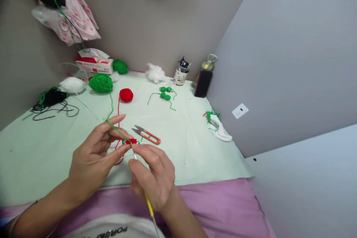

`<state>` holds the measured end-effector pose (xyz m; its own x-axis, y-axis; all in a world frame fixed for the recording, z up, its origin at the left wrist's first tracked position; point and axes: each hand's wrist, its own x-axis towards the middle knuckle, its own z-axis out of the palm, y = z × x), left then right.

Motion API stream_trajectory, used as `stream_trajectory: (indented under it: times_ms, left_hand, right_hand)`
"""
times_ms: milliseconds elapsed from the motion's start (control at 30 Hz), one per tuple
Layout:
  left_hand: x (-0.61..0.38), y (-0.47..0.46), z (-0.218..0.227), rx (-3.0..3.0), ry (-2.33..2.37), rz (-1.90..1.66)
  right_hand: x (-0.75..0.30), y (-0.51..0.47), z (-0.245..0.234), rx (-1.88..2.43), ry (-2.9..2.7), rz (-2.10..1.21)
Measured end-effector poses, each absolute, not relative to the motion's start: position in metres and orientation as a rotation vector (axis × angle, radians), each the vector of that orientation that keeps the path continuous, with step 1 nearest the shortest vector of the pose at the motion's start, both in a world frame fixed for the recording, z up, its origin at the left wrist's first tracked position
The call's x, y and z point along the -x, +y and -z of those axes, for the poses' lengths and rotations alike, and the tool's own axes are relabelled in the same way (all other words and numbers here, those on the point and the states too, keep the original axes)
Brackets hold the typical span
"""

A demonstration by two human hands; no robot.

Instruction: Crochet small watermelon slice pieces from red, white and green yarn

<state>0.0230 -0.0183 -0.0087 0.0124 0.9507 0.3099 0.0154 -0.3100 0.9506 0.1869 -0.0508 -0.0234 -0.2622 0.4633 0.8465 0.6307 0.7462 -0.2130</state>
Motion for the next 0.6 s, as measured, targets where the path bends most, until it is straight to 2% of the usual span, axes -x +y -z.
stream_trajectory:
  times_ms: [400,600]
  left_hand:
    - [-0.016,-0.015,0.031,-2.002,0.948,-1.602]
    - [-0.018,-0.014,0.029,-1.970,0.949,-1.621]
  right_hand:
    - [-0.183,-0.057,0.017,0.888,-1.723,-0.248]
    - [-0.184,-0.055,0.016,0.892,-1.753,-0.192]
